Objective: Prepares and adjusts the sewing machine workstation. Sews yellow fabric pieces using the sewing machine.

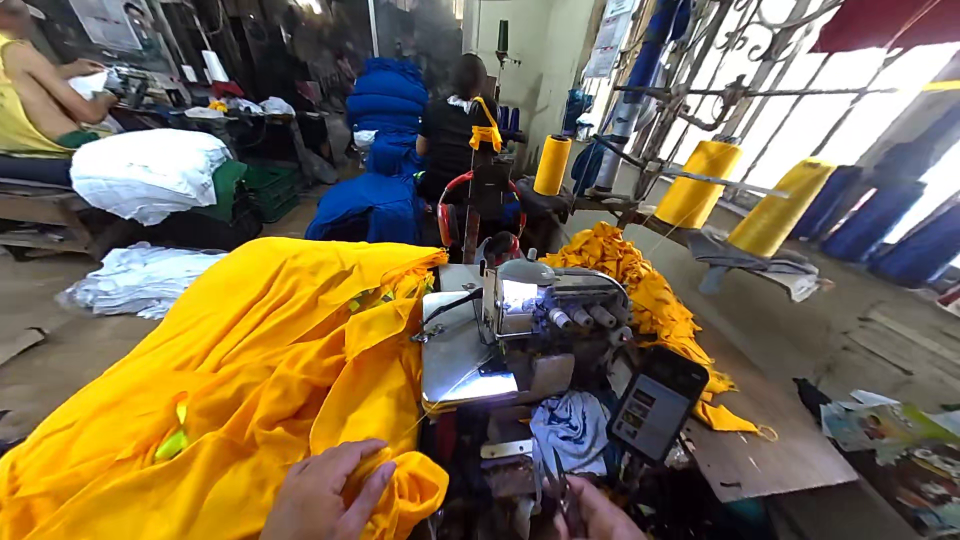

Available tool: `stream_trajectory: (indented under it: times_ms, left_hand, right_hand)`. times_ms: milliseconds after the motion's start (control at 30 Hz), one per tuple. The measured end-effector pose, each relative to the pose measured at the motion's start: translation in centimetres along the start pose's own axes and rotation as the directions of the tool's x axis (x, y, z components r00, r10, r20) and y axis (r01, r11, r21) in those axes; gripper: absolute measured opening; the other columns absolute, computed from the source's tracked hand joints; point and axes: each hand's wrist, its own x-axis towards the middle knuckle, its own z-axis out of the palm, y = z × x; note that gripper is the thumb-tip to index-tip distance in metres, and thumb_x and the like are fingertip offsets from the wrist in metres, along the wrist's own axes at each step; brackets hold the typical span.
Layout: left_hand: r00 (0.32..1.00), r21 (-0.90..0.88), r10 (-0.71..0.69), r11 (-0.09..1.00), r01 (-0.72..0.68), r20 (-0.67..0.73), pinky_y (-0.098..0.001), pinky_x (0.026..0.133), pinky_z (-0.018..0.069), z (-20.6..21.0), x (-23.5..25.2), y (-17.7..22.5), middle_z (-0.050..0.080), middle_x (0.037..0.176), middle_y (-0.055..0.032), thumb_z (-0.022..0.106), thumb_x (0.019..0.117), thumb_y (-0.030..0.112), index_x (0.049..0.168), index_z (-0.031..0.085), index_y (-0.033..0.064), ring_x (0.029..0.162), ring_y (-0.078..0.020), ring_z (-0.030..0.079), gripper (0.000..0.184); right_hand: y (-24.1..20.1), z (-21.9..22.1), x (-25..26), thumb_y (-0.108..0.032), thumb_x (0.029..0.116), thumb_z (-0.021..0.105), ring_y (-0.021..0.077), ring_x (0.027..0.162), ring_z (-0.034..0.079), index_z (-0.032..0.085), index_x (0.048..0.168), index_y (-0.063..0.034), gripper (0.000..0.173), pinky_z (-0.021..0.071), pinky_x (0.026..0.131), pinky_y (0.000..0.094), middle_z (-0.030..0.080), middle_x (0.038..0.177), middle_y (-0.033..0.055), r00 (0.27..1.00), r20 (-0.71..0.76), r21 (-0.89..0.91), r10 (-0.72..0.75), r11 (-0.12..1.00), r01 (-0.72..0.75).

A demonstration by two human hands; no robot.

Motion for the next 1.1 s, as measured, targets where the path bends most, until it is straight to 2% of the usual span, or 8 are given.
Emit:
stream_trajectory:
  times_ms: [133, 233, 300, 367, 433, 500, 600, 1100]
  left_hand:
    - [1.0, -0.014, -0.008, 1.0, 0.008, -0.005, -0.0647, 0.095, 0.0477, 0.2, -0.4, -0.5, 0.075, 0.104, -0.0147, 0.064, 0.0985, 0.03, 0.113, 0.074, 0.0018, 0.1, -0.0326, 0.071, 0.033]
    - [1.0, -0.014, -0.005, 1.0, 0.004, -0.019, -0.064, 0.094, 0.048, 0.7, -0.3, -0.5, 0.075, 0.103, -0.0141, 0.064, 0.0988, 0.03, 0.112, 0.074, 0.0025, 0.099, -0.0317, 0.071, 0.032]
    - [1.0, -0.017, -0.008, 1.0, 0.007, -0.02, -0.064, 0.094, 0.0476, 0.8, -0.4, -0.6, 0.075, 0.102, -0.0141, 0.064, 0.0986, 0.029, 0.112, 0.074, 0.0024, 0.099, -0.032, 0.071, 0.032]
    - [1.0, -0.025, -0.008, 1.0, 0.008, -0.011, -0.0639, 0.095, 0.0472, 0.7, -0.5, -0.7, 0.075, 0.103, -0.0147, 0.064, 0.0987, 0.029, 0.112, 0.074, 0.0018, 0.099, -0.0323, 0.071, 0.032]
    - [1.0, -0.023, -0.009, 1.0, 0.009, -0.003, -0.0637, 0.095, 0.0473, 0.6, -0.7, -0.8, 0.075, 0.103, -0.0142, 0.063, 0.099, 0.03, 0.113, 0.074, 0.0022, 0.1, -0.0317, 0.071, 0.033]
    - [1.0, -0.02, -0.018, 1.0, 0.018, 0.004, -0.0636, 0.095, 0.0473, 0.4, -0.8, -0.8, 0.075, 0.104, -0.0135, 0.063, 0.0993, 0.03, 0.114, 0.074, 0.0032, 0.1, -0.0312, 0.071, 0.033]
    - [1.0, -0.023, -0.02, 1.0, 0.02, 0.014, -0.0642, 0.096, 0.0463, 0.4, -0.8, -0.7, 0.075, 0.106, -0.0142, 0.063, 0.0995, 0.03, 0.115, 0.074, 0.0028, 0.102, -0.0315, 0.071, 0.034]
    - [0.999, -0.043, -0.031, 0.999, 0.032, 0.026, -0.063, 0.095, 0.0478, 1.0, -1.0, -0.8, 0.075, 0.104, -0.0156, 0.064, 0.0989, 0.029, 0.114, 0.074, 0.001, 0.1, -0.0319, 0.071, 0.033]
  right_hand:
    - [-1.0, -1.5, 0.3, -0.026, 0.1004, 0.063, 0.0112, 0.072, 0.063, 0.067, 0.126, -0.0007, 0.037, 0.055, 0.067, 0.034, 0.071, 0.092, 0.0074, 0.967, -0.219, -0.55, -0.126, 0.835, -0.016]
    - [-0.4, -1.8, 0.3, -0.029, 0.0976, 0.068, 0.0219, 0.098, 0.072, 0.068, 0.128, 0.0, 0.042, 0.0573, 0.091, 0.0451, 0.074, 0.11, 0.0147, 0.974, -0.186, -0.697, -0.129, 0.716, -0.038]
    - [0.2, -1.5, 0.2, -0.027, 0.0963, 0.069, 0.0289, 0.107, 0.071, 0.066, 0.13, 0.003, 0.045, 0.0547, 0.097, 0.0503, 0.072, 0.118, 0.0188, 0.972, -0.189, -0.742, -0.143, 0.669, -0.046]
    - [0.7, -1.4, 0.0, -0.027, 0.0975, 0.068, 0.0346, 0.112, 0.069, 0.055, 0.143, 0.0023, 0.056, 0.0529, 0.099, 0.0558, 0.069, 0.127, 0.0213, 0.966, -0.223, -0.769, -0.132, 0.632, -0.091]
    - [1.2, -1.7, -0.2, -0.03, 0.0984, 0.067, 0.0397, 0.103, 0.072, 0.039, 0.156, -0.0001, 0.071, 0.0549, 0.091, 0.062, 0.07, 0.123, 0.0229, 0.939, -0.315, -0.797, -0.138, 0.575, -0.183]
    - [1.3, -2.3, -0.2, -0.03, 0.0975, 0.068, 0.0406, 0.084, 0.072, 0.026, 0.161, -0.0001, 0.082, 0.0564, 0.078, 0.0639, 0.074, 0.104, 0.022, 0.896, -0.403, -0.818, -0.188, 0.514, -0.26]
    - [1.0, -3.1, -0.2, -0.032, 0.0975, 0.068, 0.04, 0.078, 0.071, 0.015, 0.164, -0.0009, 0.09, 0.0556, 0.074, 0.0632, 0.073, 0.094, 0.0203, 0.861, -0.471, -0.816, -0.19, 0.466, -0.343]
    - [1.0, -3.7, 0.1, -0.033, 0.0959, 0.069, 0.0385, 0.075, 0.069, 0.015, 0.164, -0.0002, 0.093, 0.0553, 0.072, 0.0622, 0.071, 0.089, 0.019, 0.858, -0.48, -0.808, -0.183, 0.474, -0.35]
